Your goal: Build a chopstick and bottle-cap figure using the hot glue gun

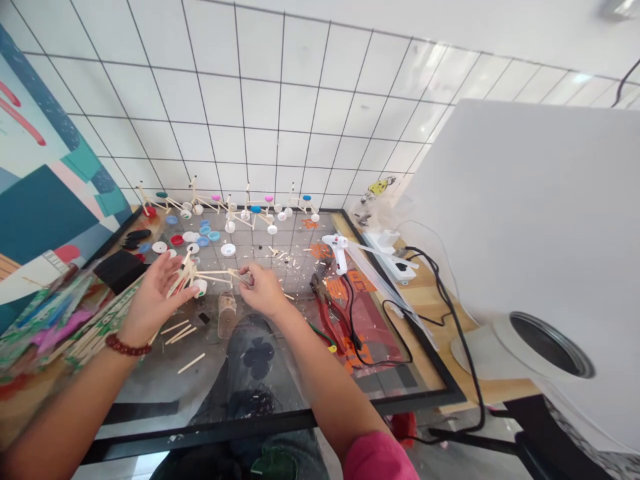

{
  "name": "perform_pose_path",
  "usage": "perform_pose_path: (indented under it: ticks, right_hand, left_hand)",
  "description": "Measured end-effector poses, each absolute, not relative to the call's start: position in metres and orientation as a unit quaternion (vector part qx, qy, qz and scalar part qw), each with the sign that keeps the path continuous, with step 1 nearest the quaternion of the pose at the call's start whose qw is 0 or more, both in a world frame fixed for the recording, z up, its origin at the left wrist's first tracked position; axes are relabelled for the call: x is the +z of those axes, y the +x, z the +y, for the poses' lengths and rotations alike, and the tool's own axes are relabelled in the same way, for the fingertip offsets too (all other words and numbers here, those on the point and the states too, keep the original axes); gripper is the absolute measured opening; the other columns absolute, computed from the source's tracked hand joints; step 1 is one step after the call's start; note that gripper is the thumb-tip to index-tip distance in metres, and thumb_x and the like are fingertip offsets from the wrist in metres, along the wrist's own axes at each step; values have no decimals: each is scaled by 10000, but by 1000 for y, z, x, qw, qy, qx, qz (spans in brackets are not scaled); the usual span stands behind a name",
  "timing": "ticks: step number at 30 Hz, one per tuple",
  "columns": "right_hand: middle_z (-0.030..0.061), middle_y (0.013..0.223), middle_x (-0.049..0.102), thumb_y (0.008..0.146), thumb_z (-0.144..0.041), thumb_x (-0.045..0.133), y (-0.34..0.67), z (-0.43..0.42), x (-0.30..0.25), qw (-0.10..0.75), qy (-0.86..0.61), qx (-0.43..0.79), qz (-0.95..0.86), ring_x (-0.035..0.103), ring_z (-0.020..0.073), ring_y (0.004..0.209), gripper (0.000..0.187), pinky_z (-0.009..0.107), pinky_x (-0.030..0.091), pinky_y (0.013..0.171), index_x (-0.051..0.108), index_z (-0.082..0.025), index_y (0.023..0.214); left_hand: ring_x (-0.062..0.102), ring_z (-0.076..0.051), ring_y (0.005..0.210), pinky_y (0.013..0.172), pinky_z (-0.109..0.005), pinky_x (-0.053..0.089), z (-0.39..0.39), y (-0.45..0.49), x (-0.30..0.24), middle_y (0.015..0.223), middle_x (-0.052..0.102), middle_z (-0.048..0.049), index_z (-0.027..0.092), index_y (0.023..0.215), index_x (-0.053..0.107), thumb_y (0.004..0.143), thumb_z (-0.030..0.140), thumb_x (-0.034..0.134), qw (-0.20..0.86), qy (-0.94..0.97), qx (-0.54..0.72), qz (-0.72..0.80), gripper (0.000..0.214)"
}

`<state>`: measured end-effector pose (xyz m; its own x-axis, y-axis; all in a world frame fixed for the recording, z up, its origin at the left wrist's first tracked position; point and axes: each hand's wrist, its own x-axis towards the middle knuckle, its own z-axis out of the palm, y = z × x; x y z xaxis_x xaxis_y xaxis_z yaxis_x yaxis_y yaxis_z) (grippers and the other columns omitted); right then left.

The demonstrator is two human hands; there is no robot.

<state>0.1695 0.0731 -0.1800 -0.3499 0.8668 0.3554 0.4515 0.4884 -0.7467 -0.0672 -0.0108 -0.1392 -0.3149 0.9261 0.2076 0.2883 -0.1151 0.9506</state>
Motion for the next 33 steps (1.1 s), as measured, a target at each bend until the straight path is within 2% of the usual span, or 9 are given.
perform_pose_path:
  ticks: [3,4,5,7,9,11,14,21,33]
  right_hand:
    - [-17,836,737,835,-164,714,166,72,-180,394,-404,271,-780,649,161,701,171,282,537,720,713,-251,982]
    - [1,894,761,844,-163,707,165,71,-180,402,-395,271,-781,662,163,721,142,287,546,735,710,-252,955]
    - [16,947,779,852,-161,700,164,71,-180,411,-386,270,-781,673,165,738,122,292,554,747,706,-255,928]
    - [40,1028,799,868,-160,686,162,69,-180,425,-374,271,-779,696,176,769,110,304,570,758,702,-262,904]
    - [50,1069,809,878,-167,685,160,67,-179,430,-372,275,-775,714,187,779,106,317,586,757,705,-268,907]
    - [55,1098,815,887,-176,689,160,65,-179,429,-374,280,-773,729,196,782,99,333,599,763,706,-270,914]
    - [51,1102,819,893,-193,703,160,62,-179,425,-372,285,-774,751,210,803,84,355,610,800,704,-276,910]
    - [47,1115,825,894,-177,688,161,63,-185,469,-331,251,-779,801,220,963,129,347,603,838,713,-294,940]
    - [80,1090,856,862,-155,635,164,57,-177,455,-325,235,-795,818,255,1080,137,383,567,872,708,-267,890]
  left_hand:
    - [668,-367,1275,1154,-566,544,-48,-61,-127,1320,704,-91,310,1287,692,764,553,862,170,513,532,652,601]
    - [715,-342,1118,1027,-544,614,-58,-56,-124,1189,732,-81,313,1170,742,791,580,838,163,510,528,659,474]
    - [731,-308,949,852,-494,656,-66,-50,-121,1046,747,-72,311,1081,767,807,607,819,206,493,522,664,406]
    - [646,-232,632,496,-381,543,-69,-35,-119,802,721,-51,292,1027,782,769,666,829,354,427,507,660,457]
    - [549,-164,507,382,-289,379,-58,-19,-118,702,691,-24,263,1022,773,673,675,890,452,353,520,633,553]
    - [510,-119,480,371,-233,304,-40,-7,-116,679,688,-8,239,993,761,589,657,941,499,300,536,611,609]
    - [495,-81,474,375,-189,273,-17,3,-113,670,698,-3,211,922,751,547,624,978,537,251,550,588,603]
    - [459,-47,420,343,-145,223,1,11,-107,591,681,-16,131,730,731,335,545,1050,544,184,585,573,655]
    - [460,-48,437,336,-135,246,5,18,-105,584,668,-26,111,651,703,402,402,1055,578,145,583,552,521]
